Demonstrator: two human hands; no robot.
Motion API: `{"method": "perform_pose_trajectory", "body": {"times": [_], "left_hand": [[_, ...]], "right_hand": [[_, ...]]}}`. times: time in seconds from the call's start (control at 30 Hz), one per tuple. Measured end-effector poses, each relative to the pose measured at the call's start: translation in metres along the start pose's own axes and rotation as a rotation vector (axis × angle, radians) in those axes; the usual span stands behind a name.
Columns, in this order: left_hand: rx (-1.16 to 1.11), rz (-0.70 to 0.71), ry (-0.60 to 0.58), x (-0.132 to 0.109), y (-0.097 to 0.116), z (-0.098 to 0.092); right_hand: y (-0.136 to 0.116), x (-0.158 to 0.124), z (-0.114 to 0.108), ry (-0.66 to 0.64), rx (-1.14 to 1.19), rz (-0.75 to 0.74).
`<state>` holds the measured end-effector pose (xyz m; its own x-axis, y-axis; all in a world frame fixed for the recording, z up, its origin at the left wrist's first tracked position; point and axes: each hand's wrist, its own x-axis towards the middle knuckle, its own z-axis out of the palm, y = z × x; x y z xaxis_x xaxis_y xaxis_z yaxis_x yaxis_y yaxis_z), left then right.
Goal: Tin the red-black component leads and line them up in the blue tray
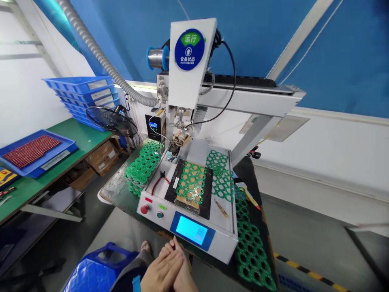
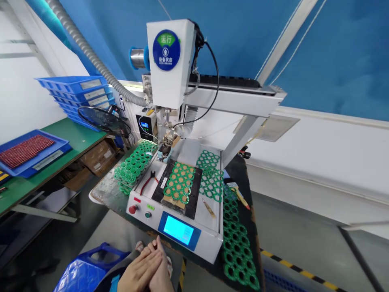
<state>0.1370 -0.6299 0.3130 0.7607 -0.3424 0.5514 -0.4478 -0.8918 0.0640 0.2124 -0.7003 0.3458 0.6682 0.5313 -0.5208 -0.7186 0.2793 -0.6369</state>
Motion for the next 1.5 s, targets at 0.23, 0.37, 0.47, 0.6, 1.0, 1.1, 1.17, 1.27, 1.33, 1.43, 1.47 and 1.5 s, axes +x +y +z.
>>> {"method": "perform_pose_trajectory", "body": {"times": [0.23,0.37,0.47,0.6,1.0,1.1,1.17,1.27,1.33,1.43,1.47,1.5], "left_hand": [[-0.06,0.141,0.014,-0.003,-0.023,-0.014],[-0.081,0.084,-0.035,-0.008,-0.032,-0.014],[-0.168,0.003,-0.2,-0.004,-0.043,-0.015],[-0.328,-0.318,-0.703,0.003,-0.068,-0.03],[-0.345,-0.642,-1.117,-0.025,-0.075,-0.028],[-0.324,-0.68,-1.11,-0.011,-0.075,-0.021],[-0.319,-0.689,-1.107,-0.004,-0.076,-0.015],[-0.315,-0.694,-1.104,0.005,-0.077,-0.008],[-0.314,-0.69,-1.1,0.01,-0.076,-0.004],[-0.318,-0.674,-1.097,0.017,-0.074,0.003],[-0.319,-0.669,-1.098,0.019,-0.073,0.004],[-0.32,-0.665,-1.101,0.022,-0.072,0.006]], "right_hand": [[-0.002,0.02,0.02,0.149,0.089,0.043],[0.022,0.01,0.019,0.233,-0.052,0.017],[0.032,-0.001,0.012,0.309,-0.647,-0.282],[-0.007,0.003,-0.027,0.388,-1.297,-0.591],[-0.136,0.09,-0.186,0.797,-1.438,-0.46],[-0.14,0.082,-0.193,0.732,-1.389,-0.415],[-0.147,0.066,-0.192,0.675,-1.331,-0.398],[-0.157,0.04,-0.178,0.535,-1.223,-0.396],[-0.16,0.031,-0.161,0.421,-1.175,-0.387],[-0.159,0.035,-0.135,0.341,-1.157,-0.372],[-0.159,0.039,-0.129,0.337,-1.16,-0.371],[-0.158,0.044,-0.124,0.337,-1.165,-0.372]]}}
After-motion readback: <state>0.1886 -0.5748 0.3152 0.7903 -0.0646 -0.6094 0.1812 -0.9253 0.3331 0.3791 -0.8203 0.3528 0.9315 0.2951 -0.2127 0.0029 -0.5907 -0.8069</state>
